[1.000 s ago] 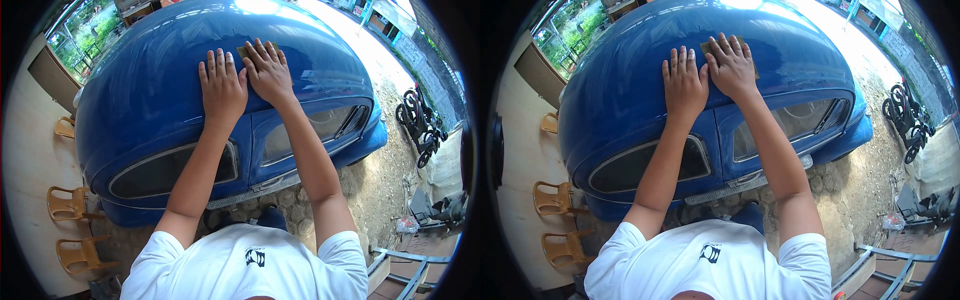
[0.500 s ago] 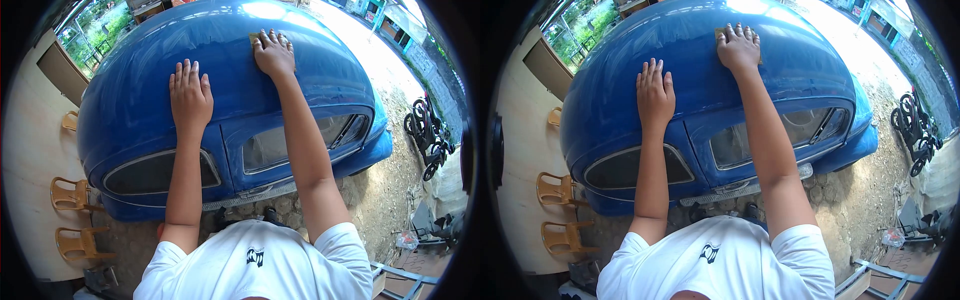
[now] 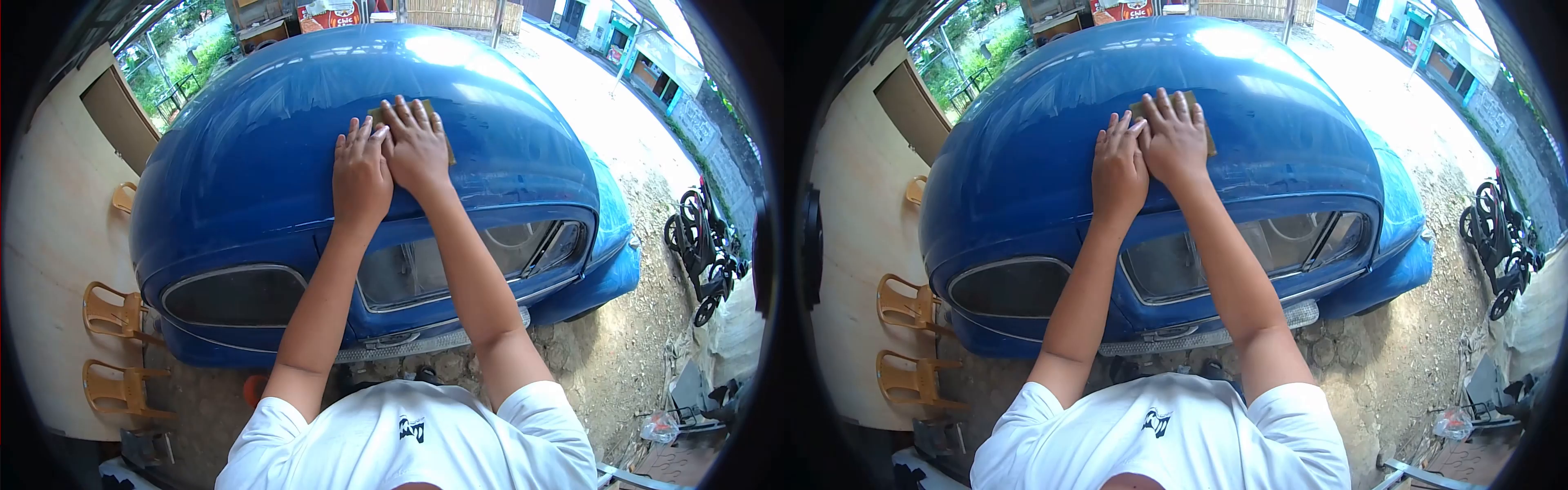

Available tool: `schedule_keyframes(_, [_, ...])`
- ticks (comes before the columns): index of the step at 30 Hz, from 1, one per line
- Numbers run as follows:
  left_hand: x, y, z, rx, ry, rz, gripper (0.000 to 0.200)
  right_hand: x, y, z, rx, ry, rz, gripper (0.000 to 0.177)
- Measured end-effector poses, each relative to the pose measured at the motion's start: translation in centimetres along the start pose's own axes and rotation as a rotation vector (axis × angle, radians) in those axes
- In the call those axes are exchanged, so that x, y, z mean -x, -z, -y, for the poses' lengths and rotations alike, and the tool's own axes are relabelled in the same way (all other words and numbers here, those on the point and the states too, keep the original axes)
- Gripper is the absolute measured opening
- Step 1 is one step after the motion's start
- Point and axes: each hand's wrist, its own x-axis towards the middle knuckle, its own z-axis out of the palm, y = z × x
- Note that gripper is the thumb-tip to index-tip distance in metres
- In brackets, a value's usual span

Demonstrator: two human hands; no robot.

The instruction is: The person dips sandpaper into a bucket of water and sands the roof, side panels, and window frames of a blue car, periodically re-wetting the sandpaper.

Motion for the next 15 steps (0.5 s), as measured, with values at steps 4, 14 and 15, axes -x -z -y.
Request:
schedule_keyframes(4, [-0.4, -1.7, -1.9, -0.034, 0.081, 0.003, 0.041, 0.6, 2.4, -6.6, 0.003, -0.088, -0.024, 0.06])
schedule_keyframes(14, [-0.1, -2.2, -1.4, -0.284, 0.142, 0.004, 0.046, 5.6, 3.3, -5.5, -0.122, 0.09, -0.078, 0.058])
schedule_keyframes(15, [-0.2, -2.2, -1.4, -0.298, 0.144, 0.005, 0.046, 5.8, 4.1, -8.1, -0.09, 0.072, -0.08, 0.059])
